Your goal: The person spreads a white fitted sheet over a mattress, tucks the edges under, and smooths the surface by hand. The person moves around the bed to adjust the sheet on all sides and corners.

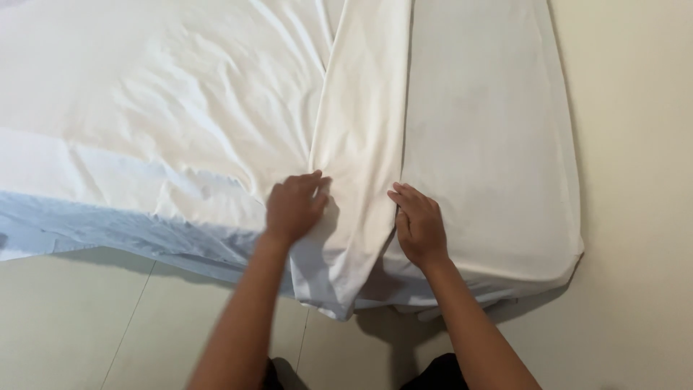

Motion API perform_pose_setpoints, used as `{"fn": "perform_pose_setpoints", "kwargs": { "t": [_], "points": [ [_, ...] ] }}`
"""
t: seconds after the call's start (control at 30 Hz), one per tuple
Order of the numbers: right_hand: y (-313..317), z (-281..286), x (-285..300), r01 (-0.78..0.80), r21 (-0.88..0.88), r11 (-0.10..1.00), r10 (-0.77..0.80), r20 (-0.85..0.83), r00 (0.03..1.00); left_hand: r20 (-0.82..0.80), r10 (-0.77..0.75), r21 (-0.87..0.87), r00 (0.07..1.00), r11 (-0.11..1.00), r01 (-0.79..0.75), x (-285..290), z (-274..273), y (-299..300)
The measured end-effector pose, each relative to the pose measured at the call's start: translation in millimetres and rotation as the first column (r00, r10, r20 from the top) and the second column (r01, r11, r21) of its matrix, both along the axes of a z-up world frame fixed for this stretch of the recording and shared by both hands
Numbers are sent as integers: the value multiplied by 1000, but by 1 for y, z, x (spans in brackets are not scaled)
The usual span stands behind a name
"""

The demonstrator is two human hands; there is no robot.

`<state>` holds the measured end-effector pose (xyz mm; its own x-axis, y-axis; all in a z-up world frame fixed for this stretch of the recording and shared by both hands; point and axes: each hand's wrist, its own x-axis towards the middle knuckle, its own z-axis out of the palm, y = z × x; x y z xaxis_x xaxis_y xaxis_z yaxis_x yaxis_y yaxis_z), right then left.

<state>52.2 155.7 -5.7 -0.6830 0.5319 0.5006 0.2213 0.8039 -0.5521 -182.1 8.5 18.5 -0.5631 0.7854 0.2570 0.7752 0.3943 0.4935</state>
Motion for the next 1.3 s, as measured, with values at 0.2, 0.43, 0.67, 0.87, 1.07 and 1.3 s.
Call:
{"fn": "perform_pose_setpoints", "kwargs": {
  "t": [0.2, 0.43, 0.67, 0.87, 1.07, 1.3],
  "points": [
    [3, -7, -2, 27, 116, 993, -29, 9, 1000, -128, 7, 29, 992, 1000, -3, -6, -3, -23],
    [-5, 2, -7, 53, 214, 975, -60, 25, 998, -184, 104, 135, 977, 988, -79, 2, -5, -23],
    [4, 9, -3, -163, 283, 945, 137, 109, 985, -207, 109, 195, 972, 978, -68, -2, -8, -24],
    [42, 31, -10, -413, 505, 758, 282, 318, 905, -209, 127, 223, 970, 972, -80, -1, -14, -23],
    [43, 45, -19, -409, 601, 687, 297, 282, 912, -209, 138, 235, 968, 968, -87, -2, -13, -24],
    [32, 28, -14, -259, 559, 788, 230, 122, 965, -191, 141, 239, 971, 966, -94, -2, -11, -25]
  ]
}}
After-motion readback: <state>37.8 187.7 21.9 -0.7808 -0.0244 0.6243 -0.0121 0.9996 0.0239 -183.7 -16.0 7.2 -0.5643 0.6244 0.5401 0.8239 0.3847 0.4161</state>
